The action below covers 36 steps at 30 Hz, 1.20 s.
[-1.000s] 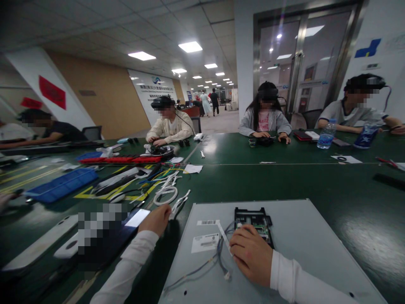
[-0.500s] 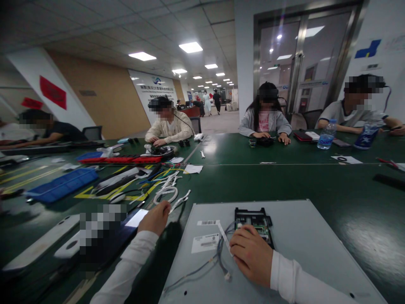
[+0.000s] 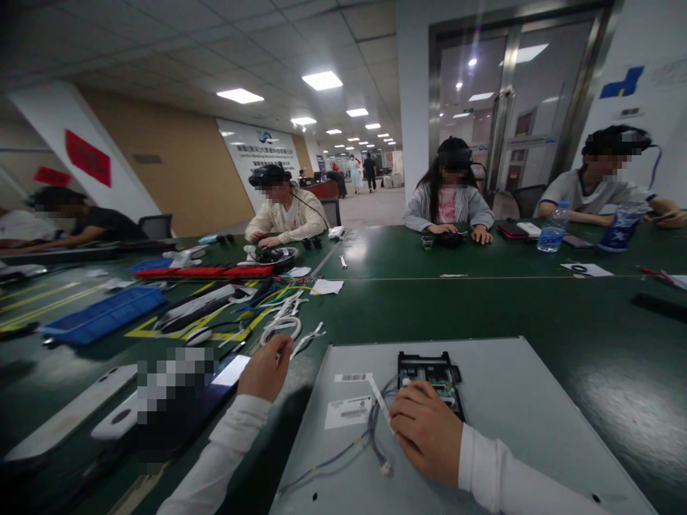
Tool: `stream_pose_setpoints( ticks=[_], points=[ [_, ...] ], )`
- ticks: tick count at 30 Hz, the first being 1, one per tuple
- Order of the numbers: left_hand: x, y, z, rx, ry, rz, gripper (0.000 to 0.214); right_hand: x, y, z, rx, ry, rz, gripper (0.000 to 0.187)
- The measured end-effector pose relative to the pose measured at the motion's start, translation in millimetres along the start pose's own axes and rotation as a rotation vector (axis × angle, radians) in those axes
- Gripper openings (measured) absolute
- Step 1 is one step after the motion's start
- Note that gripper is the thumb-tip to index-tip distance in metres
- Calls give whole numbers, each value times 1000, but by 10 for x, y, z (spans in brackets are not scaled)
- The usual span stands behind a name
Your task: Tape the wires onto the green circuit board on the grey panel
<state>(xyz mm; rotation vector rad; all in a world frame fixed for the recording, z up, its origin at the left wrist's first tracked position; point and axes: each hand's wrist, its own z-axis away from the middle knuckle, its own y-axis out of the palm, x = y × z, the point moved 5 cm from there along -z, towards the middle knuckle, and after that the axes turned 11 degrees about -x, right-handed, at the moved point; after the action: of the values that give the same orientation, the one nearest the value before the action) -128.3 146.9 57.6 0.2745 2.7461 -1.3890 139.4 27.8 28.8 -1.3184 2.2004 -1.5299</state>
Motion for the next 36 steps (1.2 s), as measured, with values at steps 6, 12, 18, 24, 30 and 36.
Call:
stream_pose_setpoints(
  ticks=[6, 12, 18, 24, 30, 36],
  points=[
    [-377, -123, 123, -161, 124, 219, 17, 14, -21, -6, -43, 0, -18, 22],
    [-839, -297, 336, -197, 310, 353, 13, 16, -82, 9, -132, 35, -55, 44],
    [-1129, -432, 509, -179, 432, 469, 9, -169, -13, 87, -324, 128, -45, 54],
    [-1249, -496, 597, -165, 478, 549, 9, -303, 50, 130, -402, 187, -50, 53],
    [-1307, -537, 641, -175, 518, 595, 10, -305, -8, 116, -444, 165, -48, 33],
    [-1345, -544, 670, -165, 531, 622, 10, -326, -51, 106, -497, 201, -77, 21]
  ],
)
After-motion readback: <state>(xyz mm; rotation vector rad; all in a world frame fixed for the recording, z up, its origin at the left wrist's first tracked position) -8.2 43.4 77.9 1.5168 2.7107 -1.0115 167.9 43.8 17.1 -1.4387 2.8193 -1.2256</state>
